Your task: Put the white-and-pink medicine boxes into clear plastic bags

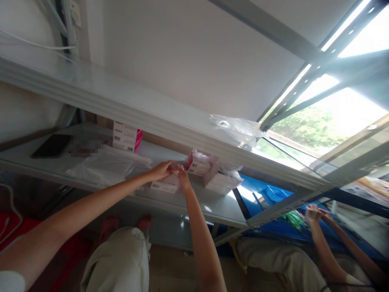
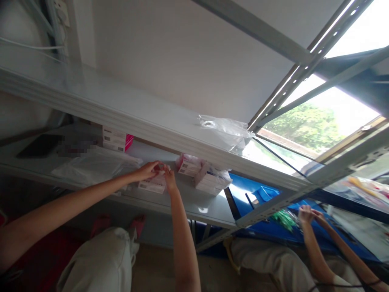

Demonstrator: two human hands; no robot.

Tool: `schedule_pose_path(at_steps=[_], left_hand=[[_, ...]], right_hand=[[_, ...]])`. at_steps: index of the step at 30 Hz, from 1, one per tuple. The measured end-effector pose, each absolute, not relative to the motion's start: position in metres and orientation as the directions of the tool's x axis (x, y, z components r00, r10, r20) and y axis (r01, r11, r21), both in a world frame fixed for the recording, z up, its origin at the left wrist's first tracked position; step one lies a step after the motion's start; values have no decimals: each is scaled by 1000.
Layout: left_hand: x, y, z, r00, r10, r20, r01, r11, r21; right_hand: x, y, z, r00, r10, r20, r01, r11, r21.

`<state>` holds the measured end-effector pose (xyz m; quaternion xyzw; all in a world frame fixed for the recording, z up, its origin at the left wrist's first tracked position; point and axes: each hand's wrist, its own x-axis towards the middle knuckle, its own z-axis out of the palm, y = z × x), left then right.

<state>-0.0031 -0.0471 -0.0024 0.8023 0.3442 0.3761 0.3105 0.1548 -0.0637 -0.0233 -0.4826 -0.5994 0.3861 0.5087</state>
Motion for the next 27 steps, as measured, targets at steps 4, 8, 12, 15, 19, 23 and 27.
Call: schedule_pose_path(at_steps=[4,8,12,15,19,23,27], left_hand=[[-12,-39,1,547,814,195,367,-442,818],[-18,-41,4,536,829,161,229,-326,917],[-20,-47,2,577,810,108,65,-177,982],[-23,-48,1,589,803,90,15,-123,992],[-26,-45,0,568,822,51,12,-71,997],[-29,-45,1,517,843,146,62,-207,976],[-31,-44,0,495,848,190,132,-290,948]], right_hand=[[156,-66,-18,-65,964,259,248,267,-931],[158,-70,-10,-124,956,267,288,293,-912],[160,-71,-6,-213,937,275,293,330,-897],[163,-70,-3,-251,933,258,308,330,-892],[168,-66,7,-323,910,259,376,375,-848],[168,-67,15,-372,852,367,497,518,-696],[166,-71,13,-372,796,478,643,592,-486]])
